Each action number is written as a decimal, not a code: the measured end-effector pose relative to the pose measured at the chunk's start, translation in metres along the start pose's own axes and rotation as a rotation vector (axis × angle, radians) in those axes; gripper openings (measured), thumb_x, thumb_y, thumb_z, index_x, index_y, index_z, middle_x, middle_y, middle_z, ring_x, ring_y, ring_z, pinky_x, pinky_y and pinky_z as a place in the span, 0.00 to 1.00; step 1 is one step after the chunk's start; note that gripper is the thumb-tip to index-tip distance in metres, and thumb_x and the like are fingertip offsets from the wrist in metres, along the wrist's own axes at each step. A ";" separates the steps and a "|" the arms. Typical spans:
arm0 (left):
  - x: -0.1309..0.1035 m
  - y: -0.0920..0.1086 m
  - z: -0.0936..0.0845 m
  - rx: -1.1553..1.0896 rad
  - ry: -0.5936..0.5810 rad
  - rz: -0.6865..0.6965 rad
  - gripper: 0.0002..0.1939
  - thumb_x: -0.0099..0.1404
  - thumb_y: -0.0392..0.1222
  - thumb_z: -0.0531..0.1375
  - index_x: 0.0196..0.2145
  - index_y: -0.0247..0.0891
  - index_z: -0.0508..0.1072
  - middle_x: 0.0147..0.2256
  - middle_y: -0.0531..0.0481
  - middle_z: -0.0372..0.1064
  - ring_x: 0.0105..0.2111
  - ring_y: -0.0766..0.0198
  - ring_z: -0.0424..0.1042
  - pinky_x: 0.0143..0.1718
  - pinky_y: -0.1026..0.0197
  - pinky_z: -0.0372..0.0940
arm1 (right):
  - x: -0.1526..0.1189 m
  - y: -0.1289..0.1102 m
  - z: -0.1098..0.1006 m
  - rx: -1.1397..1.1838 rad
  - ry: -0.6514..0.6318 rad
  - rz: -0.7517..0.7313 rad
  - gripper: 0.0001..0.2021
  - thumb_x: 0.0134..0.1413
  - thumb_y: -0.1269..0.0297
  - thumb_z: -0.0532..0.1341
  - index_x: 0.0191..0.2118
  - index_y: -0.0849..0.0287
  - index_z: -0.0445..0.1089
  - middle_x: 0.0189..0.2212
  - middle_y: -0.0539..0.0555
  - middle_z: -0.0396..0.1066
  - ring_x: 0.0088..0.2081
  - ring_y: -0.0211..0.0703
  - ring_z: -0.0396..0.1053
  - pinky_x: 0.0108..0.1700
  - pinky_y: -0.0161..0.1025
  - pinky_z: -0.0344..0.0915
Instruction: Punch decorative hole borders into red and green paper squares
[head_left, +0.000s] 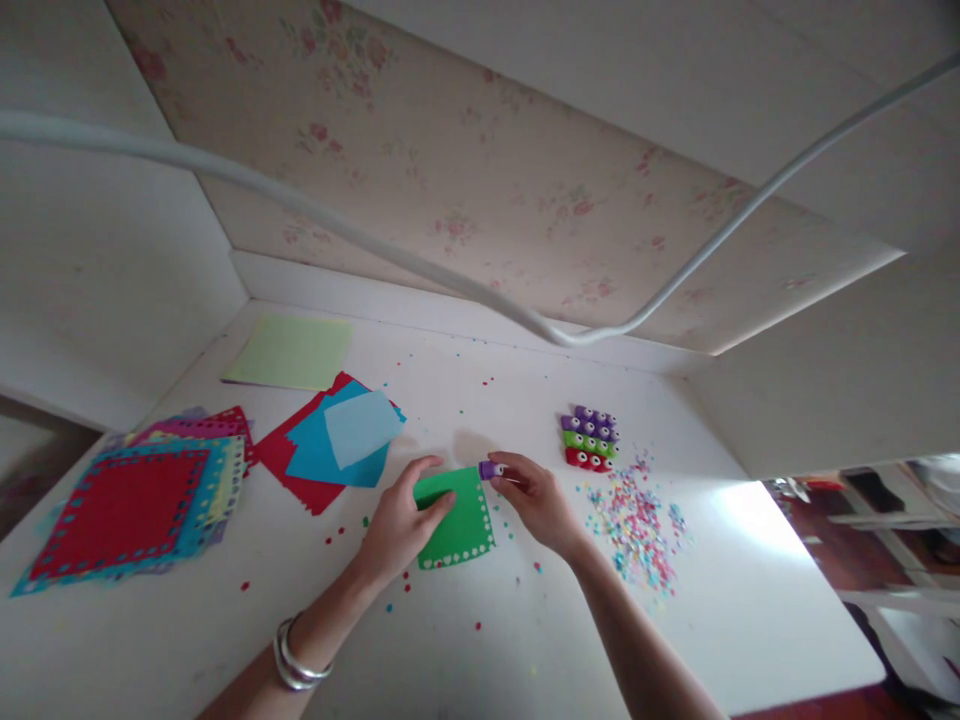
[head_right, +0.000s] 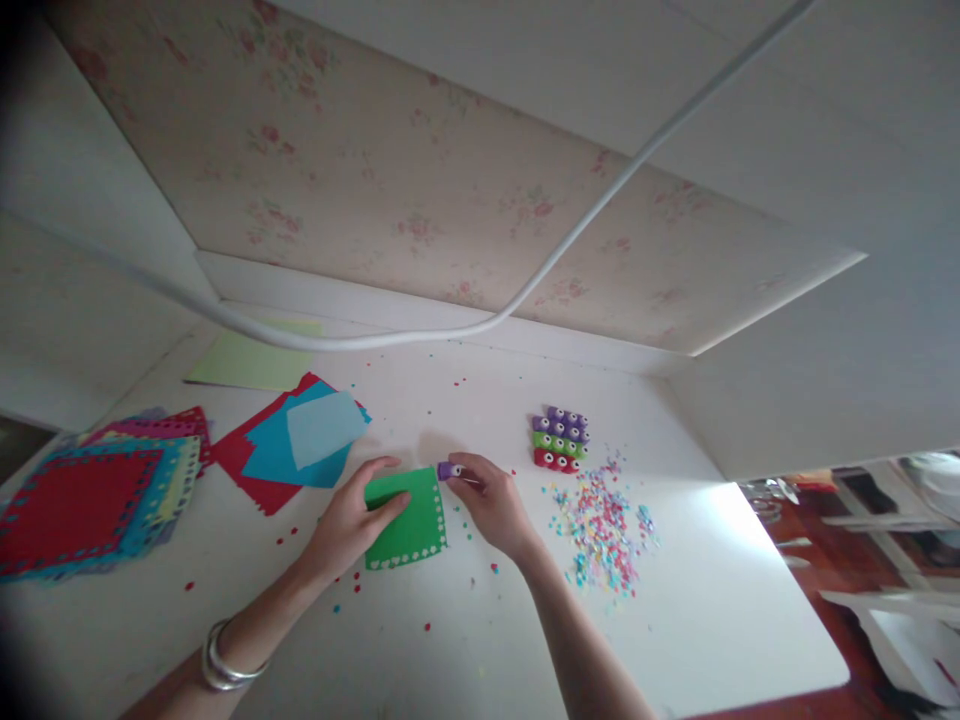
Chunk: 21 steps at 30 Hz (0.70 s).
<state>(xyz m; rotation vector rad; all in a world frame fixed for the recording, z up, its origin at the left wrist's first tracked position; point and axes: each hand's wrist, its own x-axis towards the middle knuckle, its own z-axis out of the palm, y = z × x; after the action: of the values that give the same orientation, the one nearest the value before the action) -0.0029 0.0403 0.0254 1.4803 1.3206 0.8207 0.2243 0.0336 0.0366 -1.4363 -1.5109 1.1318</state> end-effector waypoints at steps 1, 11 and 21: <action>0.000 -0.001 0.000 0.001 -0.004 0.000 0.22 0.63 0.49 0.61 0.53 0.43 0.66 0.52 0.47 0.71 0.52 0.55 0.71 0.54 0.53 0.64 | -0.002 -0.001 0.000 -0.019 -0.004 -0.019 0.13 0.59 0.60 0.63 0.49 0.54 0.72 0.48 0.56 0.74 0.45 0.46 0.75 0.48 0.44 0.73; 0.001 -0.004 0.000 0.005 -0.017 0.016 0.22 0.63 0.49 0.61 0.53 0.42 0.66 0.52 0.46 0.70 0.51 0.54 0.72 0.53 0.52 0.66 | -0.003 -0.010 0.000 -0.088 -0.036 -0.069 0.13 0.60 0.62 0.62 0.50 0.53 0.73 0.51 0.56 0.72 0.46 0.45 0.75 0.49 0.44 0.74; -0.001 -0.003 0.003 0.154 -0.019 0.106 0.21 0.65 0.45 0.60 0.54 0.43 0.64 0.52 0.47 0.72 0.52 0.55 0.72 0.54 0.53 0.66 | -0.002 -0.011 0.003 -0.294 -0.107 -0.176 0.13 0.62 0.64 0.61 0.52 0.51 0.73 0.51 0.54 0.73 0.47 0.45 0.73 0.49 0.42 0.73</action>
<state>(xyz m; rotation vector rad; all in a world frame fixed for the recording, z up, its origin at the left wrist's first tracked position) -0.0011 0.0387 0.0212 1.6871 1.3247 0.7846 0.2175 0.0310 0.0464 -1.4163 -1.9015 0.9206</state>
